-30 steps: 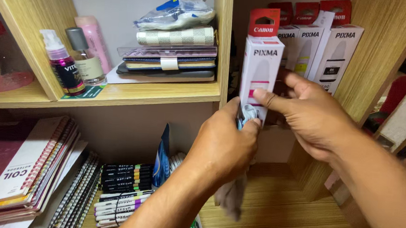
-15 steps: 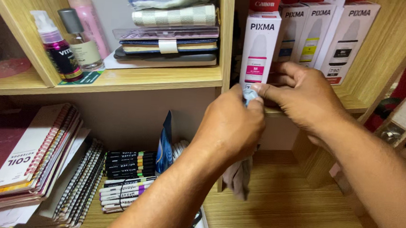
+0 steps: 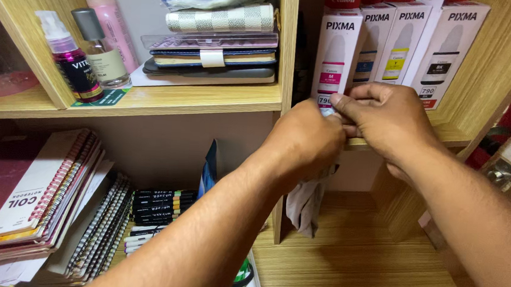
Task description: The person wipes a Canon PIXMA ink cartridge box with a cloth, then places it on a shelf. They then wipe a clear plastic pen holder and place it on the desk. The person also handles several pens and markers on the desk.
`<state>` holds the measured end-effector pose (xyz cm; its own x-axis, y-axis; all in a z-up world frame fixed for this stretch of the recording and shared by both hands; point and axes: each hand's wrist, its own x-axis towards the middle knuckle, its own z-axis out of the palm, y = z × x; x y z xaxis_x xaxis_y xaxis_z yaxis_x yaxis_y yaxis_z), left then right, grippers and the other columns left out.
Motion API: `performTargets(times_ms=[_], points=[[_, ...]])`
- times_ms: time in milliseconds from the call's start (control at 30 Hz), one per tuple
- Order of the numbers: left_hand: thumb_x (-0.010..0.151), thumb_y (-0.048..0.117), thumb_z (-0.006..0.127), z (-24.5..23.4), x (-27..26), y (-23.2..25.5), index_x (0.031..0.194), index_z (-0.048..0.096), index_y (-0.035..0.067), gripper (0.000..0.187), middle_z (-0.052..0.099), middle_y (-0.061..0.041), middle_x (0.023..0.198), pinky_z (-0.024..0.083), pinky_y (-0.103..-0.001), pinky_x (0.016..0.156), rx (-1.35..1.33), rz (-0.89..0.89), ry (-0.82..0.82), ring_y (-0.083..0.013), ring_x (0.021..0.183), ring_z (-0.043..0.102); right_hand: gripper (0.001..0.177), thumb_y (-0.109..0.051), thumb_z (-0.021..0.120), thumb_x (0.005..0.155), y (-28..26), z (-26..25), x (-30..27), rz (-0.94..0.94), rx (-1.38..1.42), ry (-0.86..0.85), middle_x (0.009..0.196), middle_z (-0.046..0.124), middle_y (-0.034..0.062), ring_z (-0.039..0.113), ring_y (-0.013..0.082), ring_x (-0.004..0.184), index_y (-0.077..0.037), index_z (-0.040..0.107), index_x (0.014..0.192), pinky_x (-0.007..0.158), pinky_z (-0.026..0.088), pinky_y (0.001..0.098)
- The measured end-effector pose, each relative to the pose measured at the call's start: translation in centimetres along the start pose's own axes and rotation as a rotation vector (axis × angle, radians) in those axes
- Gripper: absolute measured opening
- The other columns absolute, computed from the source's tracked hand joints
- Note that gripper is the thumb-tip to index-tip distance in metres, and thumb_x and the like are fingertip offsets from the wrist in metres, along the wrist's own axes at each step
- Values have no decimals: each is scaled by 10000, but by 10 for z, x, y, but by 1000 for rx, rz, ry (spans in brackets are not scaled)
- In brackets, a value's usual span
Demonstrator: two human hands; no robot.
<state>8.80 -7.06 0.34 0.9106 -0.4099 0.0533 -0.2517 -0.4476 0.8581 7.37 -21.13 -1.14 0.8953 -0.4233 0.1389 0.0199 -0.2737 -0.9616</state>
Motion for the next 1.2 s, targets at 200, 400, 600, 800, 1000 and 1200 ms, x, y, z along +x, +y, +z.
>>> performTargets(times_ms=[200,400,600,800,1000,1200], points=[[895,332,579,6,14,6,1072,712,-52,443,772,-233,945,589,-456,708,-21,-123,-74,-342,858,784,232,-202,741,922,1,0,11,18,-43,68,864,740,94,673,142,673,-1,738,1037,543,562,290],[842,294,604,10,25,6,1042,737,-31,404,794,-222,928,603,-431,708,-16,-96,-51,-316,857,804,229,-227,756,930,2,6,22,72,-116,140,787,708,116,602,171,580,0,739,956,460,477,336],[933,255,549,16,18,-9,1237,629,-3,407,759,-191,1063,574,-379,826,-107,103,124,-288,964,745,256,-211,790,902,4,9,31,49,-105,129,764,716,101,640,156,576,32,708,901,493,526,302],[951,296,507,14,-16,-12,1217,634,60,378,772,-158,1021,586,-379,807,-286,73,206,-248,916,765,195,-229,704,954,4,6,5,12,61,-16,849,716,51,632,124,705,-38,728,988,642,522,271],[960,261,506,13,-52,-1,1171,652,33,343,765,-193,1031,581,-396,848,-388,242,417,-290,954,759,446,-477,528,1061,-8,9,-73,238,323,-163,1000,735,31,639,168,859,-128,753,1225,708,502,374],[998,269,462,20,-86,-14,1263,582,25,379,730,-213,1115,552,-416,930,-360,335,411,-331,1058,727,467,-483,417,1026,-16,18,-111,405,488,-327,1067,761,15,678,180,969,-154,700,1198,840,533,401]])
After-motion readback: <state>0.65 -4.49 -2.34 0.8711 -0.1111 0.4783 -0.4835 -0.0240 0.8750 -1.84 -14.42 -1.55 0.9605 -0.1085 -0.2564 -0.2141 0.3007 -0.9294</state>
